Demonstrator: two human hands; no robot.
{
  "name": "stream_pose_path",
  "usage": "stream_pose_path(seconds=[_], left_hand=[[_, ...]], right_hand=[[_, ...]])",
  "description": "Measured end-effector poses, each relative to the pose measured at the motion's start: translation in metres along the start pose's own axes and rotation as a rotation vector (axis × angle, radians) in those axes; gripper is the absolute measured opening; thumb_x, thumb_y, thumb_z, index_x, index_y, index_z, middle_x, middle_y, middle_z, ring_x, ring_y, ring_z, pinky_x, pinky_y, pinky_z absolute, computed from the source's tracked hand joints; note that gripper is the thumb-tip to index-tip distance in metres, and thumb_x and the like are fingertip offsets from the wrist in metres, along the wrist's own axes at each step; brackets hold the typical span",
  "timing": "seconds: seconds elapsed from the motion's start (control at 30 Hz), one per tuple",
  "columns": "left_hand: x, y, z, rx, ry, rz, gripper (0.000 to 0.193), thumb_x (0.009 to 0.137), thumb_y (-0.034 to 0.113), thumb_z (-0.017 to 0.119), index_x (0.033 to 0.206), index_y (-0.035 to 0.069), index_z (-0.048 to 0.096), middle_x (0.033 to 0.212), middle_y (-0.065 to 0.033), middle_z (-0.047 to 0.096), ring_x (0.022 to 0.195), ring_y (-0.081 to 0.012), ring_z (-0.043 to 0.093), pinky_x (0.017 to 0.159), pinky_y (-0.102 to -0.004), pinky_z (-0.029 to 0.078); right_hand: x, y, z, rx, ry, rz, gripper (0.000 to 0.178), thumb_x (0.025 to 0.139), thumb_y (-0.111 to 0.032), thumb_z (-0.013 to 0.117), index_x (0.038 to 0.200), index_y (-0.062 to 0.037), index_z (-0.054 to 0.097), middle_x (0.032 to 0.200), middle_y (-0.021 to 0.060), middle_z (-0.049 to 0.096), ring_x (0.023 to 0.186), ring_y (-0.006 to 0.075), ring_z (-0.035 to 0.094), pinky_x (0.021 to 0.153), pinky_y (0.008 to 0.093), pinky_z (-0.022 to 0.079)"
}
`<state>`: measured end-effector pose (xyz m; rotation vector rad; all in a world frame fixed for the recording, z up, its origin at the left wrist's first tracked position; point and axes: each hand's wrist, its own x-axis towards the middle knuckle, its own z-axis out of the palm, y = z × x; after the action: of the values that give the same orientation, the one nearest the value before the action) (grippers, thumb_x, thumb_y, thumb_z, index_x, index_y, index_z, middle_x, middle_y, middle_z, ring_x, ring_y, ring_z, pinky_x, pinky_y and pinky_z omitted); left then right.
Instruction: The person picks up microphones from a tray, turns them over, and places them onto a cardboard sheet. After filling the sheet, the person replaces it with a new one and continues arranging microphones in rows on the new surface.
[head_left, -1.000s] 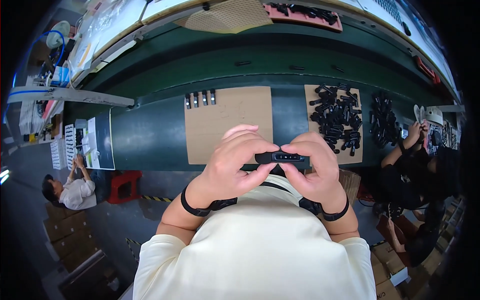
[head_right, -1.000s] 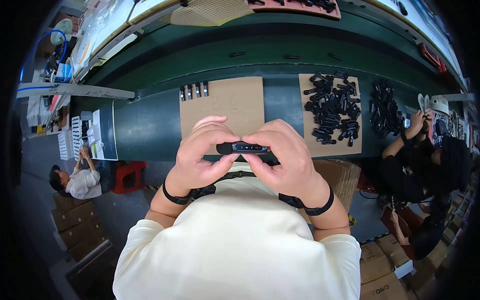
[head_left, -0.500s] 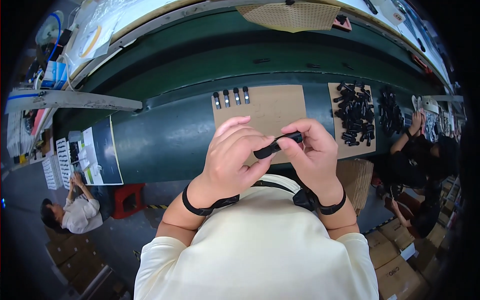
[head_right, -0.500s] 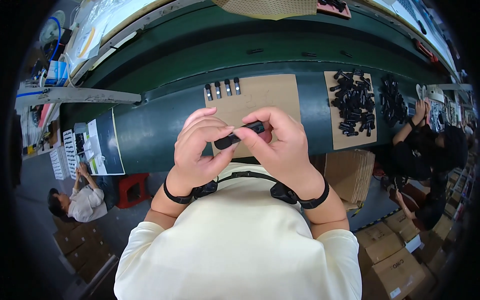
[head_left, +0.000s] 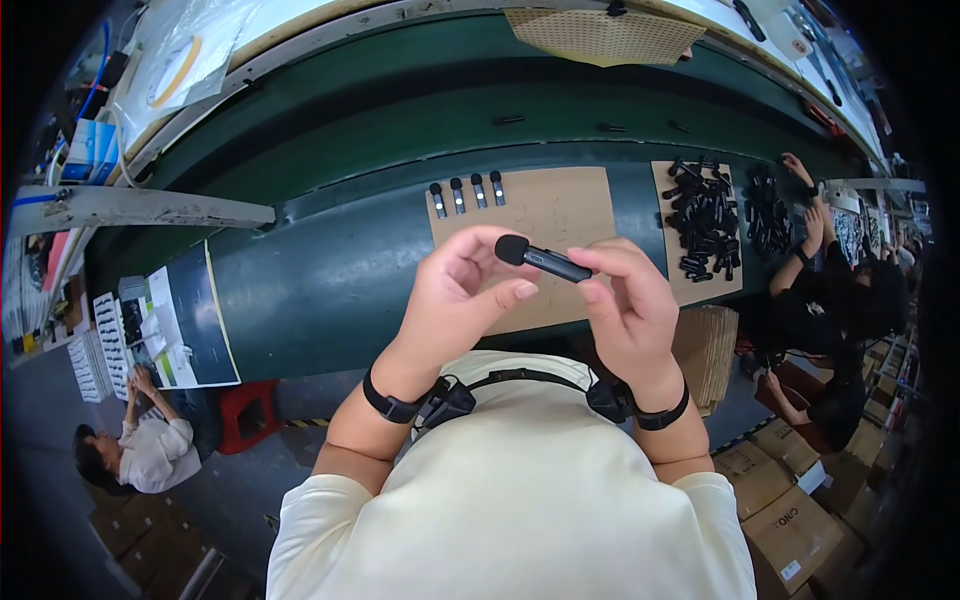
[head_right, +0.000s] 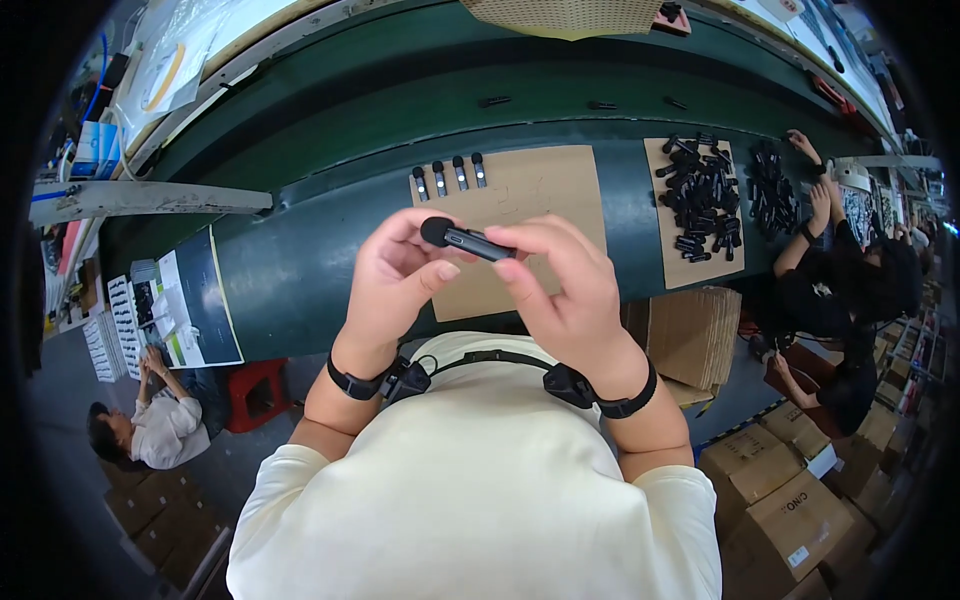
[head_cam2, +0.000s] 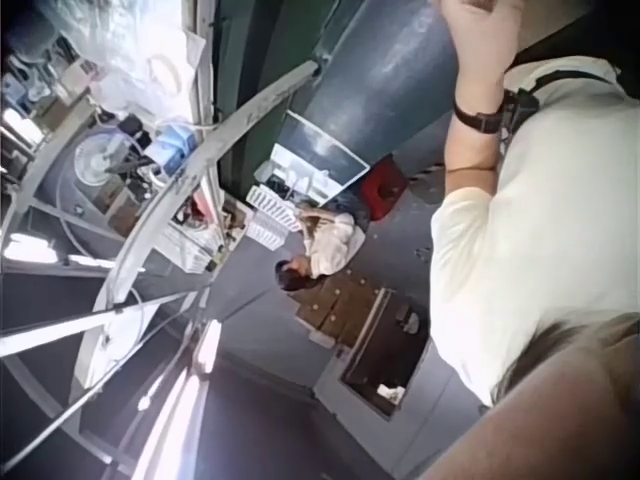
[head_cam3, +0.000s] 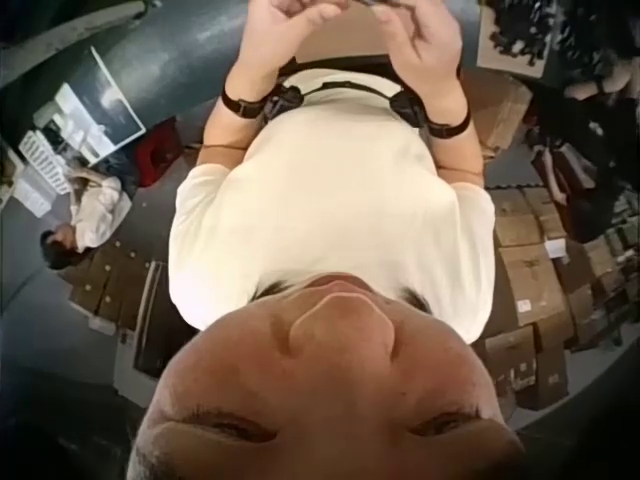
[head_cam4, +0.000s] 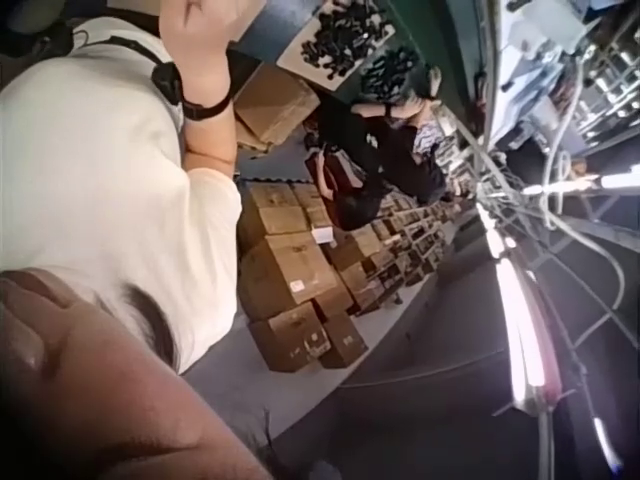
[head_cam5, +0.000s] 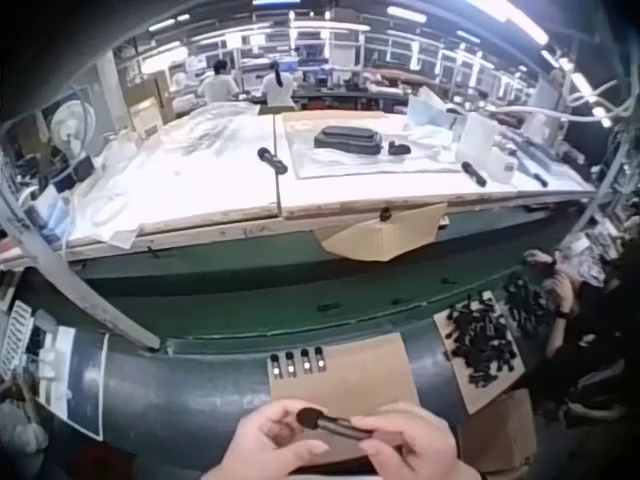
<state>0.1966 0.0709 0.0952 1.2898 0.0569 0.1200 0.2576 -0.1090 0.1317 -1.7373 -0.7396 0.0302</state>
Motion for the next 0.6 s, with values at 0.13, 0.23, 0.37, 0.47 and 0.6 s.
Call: stream_pose_path(seconds=[0.13, 0.23, 0.37, 0.47, 0.6], left_hand=[[0.012, -0.02, -0.006, -0.487, -0.142, -0.224, 0.029, 0.089, 0.008, 0.067, 0.116, 0.001, 0.058, 0.108, -0.0085, 0.065, 0.1, -0.0179, 0.063, 0.091, -0.0335, 0.05], [0.02, -0.03, -0.004, -0.677, -0.145, -0.255, 0.026, 0.093, 0.011, 0.063, 0.116, 0.002, 0.058, 0.106, -0.0101, 0.066, 0.1, -0.0191, 0.063, 0.09, -0.0346, 0.051], [0.033, -0.047, -0.01, -0.826, -0.17, -0.286, 0.024, 0.096, 0.015, 0.059, 0.116, 0.002, 0.059, 0.105, -0.0102, 0.066, 0.096, -0.0201, 0.064, 0.089, -0.0368, 0.052], [0.039, -0.061, -0.015, -0.867, -0.183, -0.359, 0.024, 0.097, 0.017, 0.056, 0.115, 0.001, 0.059, 0.102, -0.0093, 0.065, 0.092, -0.0205, 0.065, 0.087, -0.0392, 0.052], [0.04, -0.082, -0.016, -0.811, -0.154, -0.428, 0.024, 0.097, 0.017, 0.057, 0.115, 0.001, 0.059, 0.1, -0.0081, 0.065, 0.09, -0.0206, 0.064, 0.085, -0.0395, 0.053]], right_hand=[[0.004, 0.012, 0.004, -0.233, -0.07, -0.218, 0.021, 0.085, -0.006, 0.068, 0.105, 0.0015, 0.064, 0.093, 0.0119, 0.064, 0.082, 0.0225, 0.061, 0.071, 0.0309, 0.048], [0.009, 0.015, 0.001, -0.27, -0.128, -0.249, 0.025, 0.082, -0.003, 0.07, 0.106, 0.0009, 0.063, 0.092, 0.0118, 0.063, 0.082, 0.0227, 0.06, 0.072, 0.0308, 0.047], [0.025, 0.032, -0.01, -0.217, -0.174, -0.131, 0.03, 0.081, 0.001, 0.068, 0.11, -0.0002, 0.062, 0.092, 0.0094, 0.061, 0.081, 0.0192, 0.058, 0.073, 0.0292, 0.047], [0.042, 0.052, -0.014, -0.149, -0.164, 0.031, 0.03, 0.083, 0.002, 0.066, 0.113, -0.0011, 0.061, 0.092, 0.0068, 0.06, 0.079, 0.0156, 0.057, 0.073, 0.0276, 0.047], [0.057, 0.075, -0.01, 0.116, -0.262, 0.329, 0.03, 0.086, 0.002, 0.065, 0.116, -0.002, 0.06, 0.092, 0.0026, 0.058, 0.078, 0.0094, 0.054, 0.071, 0.0244, 0.046]])
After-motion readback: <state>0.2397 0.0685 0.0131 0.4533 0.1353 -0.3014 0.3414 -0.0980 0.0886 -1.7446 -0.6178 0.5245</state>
